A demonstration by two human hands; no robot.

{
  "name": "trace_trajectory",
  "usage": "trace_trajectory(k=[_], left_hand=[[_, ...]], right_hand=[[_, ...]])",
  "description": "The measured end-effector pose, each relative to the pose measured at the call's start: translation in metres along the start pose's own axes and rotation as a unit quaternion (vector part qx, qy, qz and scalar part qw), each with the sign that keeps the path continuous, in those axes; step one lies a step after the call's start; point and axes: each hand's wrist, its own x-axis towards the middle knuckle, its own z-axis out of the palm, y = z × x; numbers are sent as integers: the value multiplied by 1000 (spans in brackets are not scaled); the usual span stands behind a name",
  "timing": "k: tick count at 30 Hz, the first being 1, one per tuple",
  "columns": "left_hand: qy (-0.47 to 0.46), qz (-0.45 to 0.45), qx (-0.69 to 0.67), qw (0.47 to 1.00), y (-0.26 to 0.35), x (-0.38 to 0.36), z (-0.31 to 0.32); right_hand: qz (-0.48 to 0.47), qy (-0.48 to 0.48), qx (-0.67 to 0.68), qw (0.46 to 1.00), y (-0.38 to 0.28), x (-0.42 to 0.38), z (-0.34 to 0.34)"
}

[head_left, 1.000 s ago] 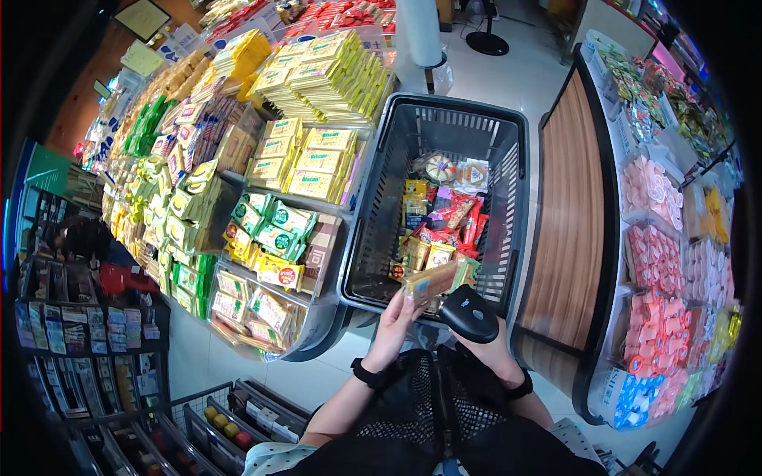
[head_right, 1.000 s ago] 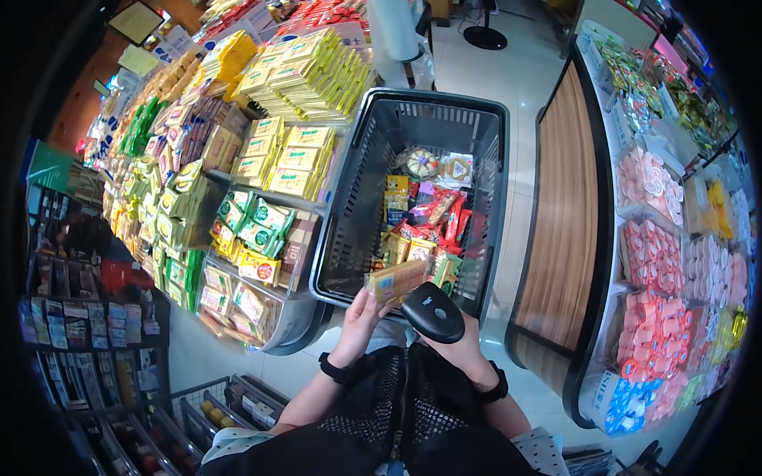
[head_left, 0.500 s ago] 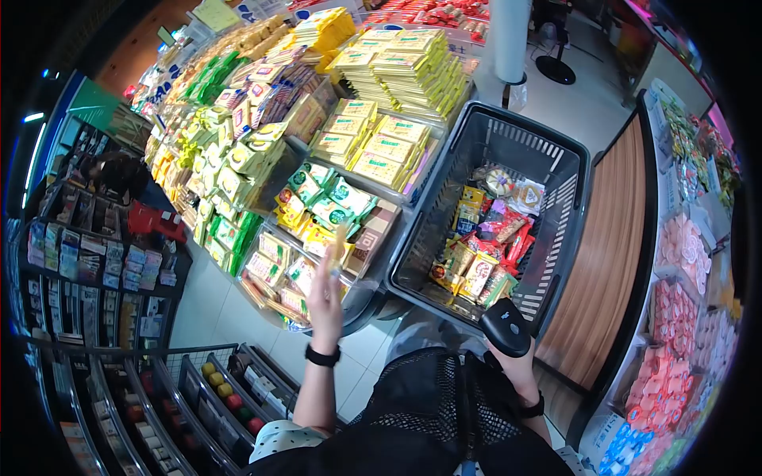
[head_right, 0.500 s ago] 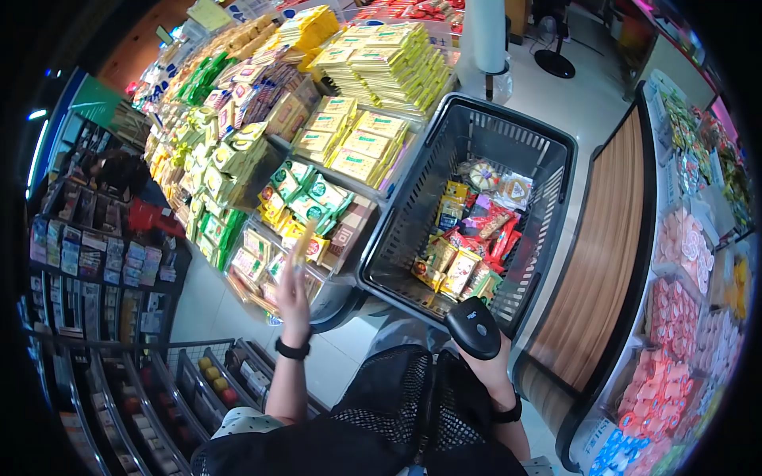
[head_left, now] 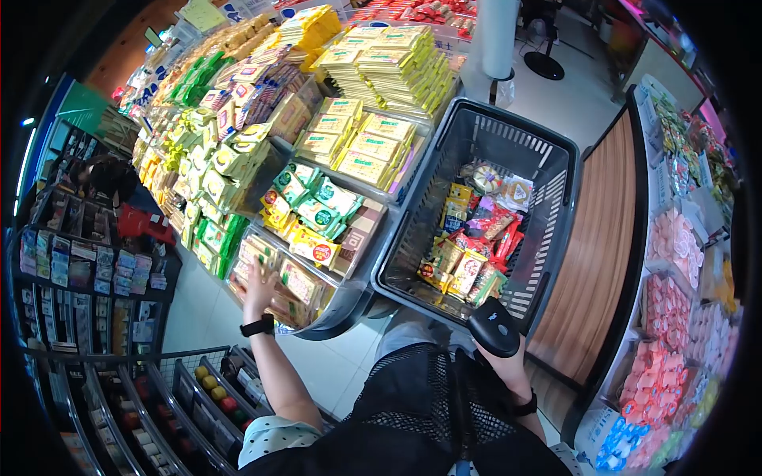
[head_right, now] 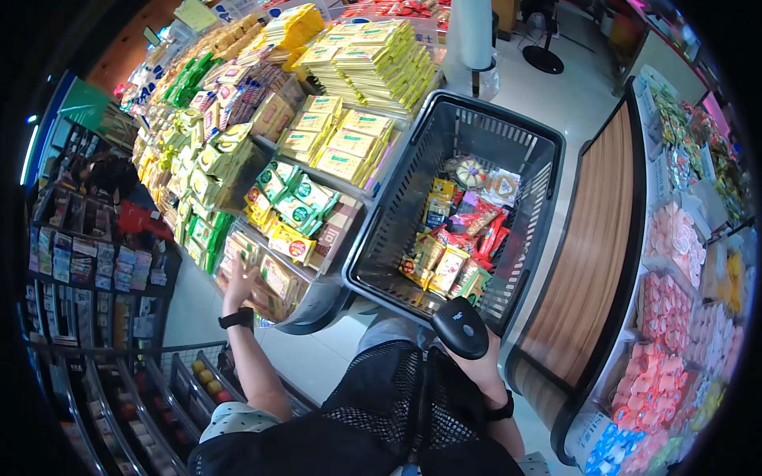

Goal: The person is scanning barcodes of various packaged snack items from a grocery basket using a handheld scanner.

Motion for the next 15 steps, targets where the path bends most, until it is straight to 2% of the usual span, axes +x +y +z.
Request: trace_trajectory(k=[2,3,4,5,6,8,9,10,11,12,13,14,15], left_hand=[[-5,-116,9,993,51,-7,-30],[117,-57,97,987,70,-15,-28],[115,-55,95,987,86,-16,-24],[152,24,-25,988,101,-13,-21],[185,101,-145,967,120,-11,-18],[129,209,-228,942,184,-25,-11],[77,247,-268,928,211,-30,0],[-16,255,-285,924,244,-39,3],[-46,339,-269,900,268,-41,13],[-148,359,-271,881,287,-39,29],[-197,393,-274,856,299,-34,57],[-306,389,-233,837,313,-28,79],[-357,361,-197,839,319,-21,115]], right_hand=[[4,-11,5,1000,0,2,-1],[8,-10,6,1000,0,2,-1],[8,-7,4,1000,2,2,-1],[5,-8,3,1000,5,2,-1],[2,-10,3,1000,5,2,-1],[-2,-7,-3,1000,5,2,-1],[1,-7,1,1000,7,1,-1],[4,-7,4,1000,8,1,-1],[3,-7,5,1000,6,2,-1],[5,-4,3,1000,6,2,-2],[12,-8,13,1000,6,2,-2],[19,-11,22,1000,6,2,-3],[19,-8,20,1000,5,2,-4]])
